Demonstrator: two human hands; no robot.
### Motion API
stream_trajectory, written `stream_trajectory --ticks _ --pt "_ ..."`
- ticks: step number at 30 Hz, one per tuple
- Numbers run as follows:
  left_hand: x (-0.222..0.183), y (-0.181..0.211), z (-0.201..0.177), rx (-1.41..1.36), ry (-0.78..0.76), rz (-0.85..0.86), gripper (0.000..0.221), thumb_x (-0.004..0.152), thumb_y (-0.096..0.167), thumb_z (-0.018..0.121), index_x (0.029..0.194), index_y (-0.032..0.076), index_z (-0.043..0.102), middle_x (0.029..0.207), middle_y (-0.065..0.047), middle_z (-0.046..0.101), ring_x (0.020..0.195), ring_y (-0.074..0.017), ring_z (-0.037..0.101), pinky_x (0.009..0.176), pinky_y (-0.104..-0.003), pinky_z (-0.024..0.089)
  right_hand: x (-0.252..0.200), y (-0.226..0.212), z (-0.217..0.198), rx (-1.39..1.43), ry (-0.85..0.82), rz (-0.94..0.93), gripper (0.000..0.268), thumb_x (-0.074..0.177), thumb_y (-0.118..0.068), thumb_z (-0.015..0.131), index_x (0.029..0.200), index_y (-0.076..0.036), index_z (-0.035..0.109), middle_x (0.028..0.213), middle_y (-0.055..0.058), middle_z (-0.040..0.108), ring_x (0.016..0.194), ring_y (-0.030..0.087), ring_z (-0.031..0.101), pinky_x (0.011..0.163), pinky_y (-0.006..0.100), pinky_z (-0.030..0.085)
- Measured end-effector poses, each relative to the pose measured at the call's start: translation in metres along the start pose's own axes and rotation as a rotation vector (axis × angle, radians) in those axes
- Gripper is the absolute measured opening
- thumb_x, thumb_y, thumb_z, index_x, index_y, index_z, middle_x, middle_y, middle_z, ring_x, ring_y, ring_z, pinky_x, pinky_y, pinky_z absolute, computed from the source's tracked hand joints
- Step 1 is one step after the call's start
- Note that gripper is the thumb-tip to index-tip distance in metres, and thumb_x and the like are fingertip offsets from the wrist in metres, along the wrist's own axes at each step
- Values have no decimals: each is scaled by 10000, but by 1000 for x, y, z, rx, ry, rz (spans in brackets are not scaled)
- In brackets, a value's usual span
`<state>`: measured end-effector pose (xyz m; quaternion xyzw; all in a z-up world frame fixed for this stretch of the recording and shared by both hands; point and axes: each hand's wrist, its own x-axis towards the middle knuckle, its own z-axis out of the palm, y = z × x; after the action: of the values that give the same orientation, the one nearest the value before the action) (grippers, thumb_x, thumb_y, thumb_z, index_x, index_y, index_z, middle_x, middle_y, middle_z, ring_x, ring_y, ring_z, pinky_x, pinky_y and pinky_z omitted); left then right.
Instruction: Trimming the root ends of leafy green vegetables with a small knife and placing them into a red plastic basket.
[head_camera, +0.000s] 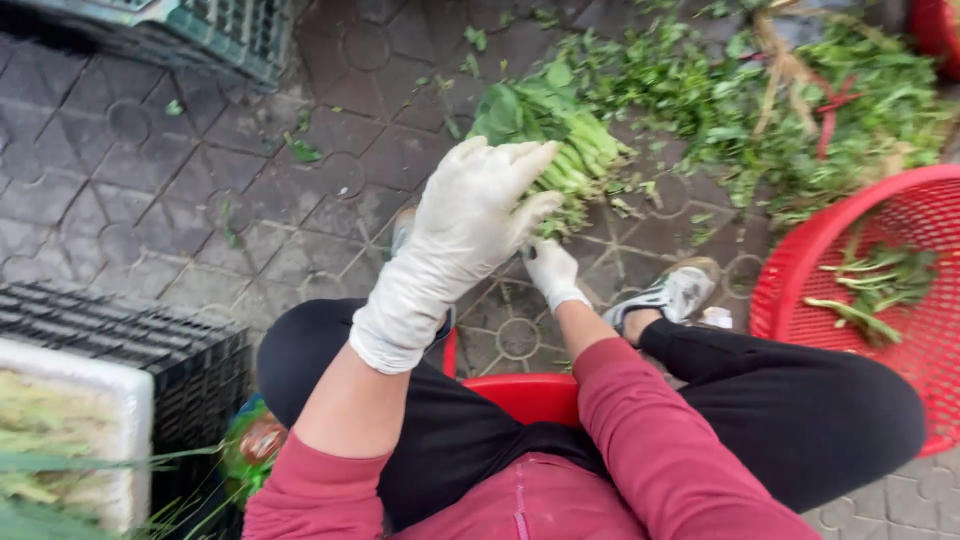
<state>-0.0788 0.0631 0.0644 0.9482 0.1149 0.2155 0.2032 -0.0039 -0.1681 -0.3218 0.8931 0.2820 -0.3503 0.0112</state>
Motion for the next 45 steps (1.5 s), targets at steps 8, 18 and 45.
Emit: stream_trajectory --ticks 8,18,45 --pt "6 -1 16 -69 14 -7 531 1070 590 646 1476 247 658 1237 -44 785 1055 -270 794 1061 -467 549 -4 -24 -79 115 -176 -136 467 838 -636 785 1126 -271 833 1166 27 833 1186 282 771 1001 478 624" --pt "0 23 97 236 -628 1 399 837 483 902 1214 405 797 1165 8 818 1241 -260 732 1291 -626 294 -142 -3 -301 1014 -294 -141 143 853 -171 875 945 -75 822 676 45 689 529 86 493 440 216 345" --pt "15 29 163 241 121 303 228 868 433 826 764 270 705 670 11 718 679 -216 760 997 -433 564 -131 12 -239 1976 209 -155 270 1080 -335 777 1275 -159 714 1086 58 830 499 128 563 412 255 404"
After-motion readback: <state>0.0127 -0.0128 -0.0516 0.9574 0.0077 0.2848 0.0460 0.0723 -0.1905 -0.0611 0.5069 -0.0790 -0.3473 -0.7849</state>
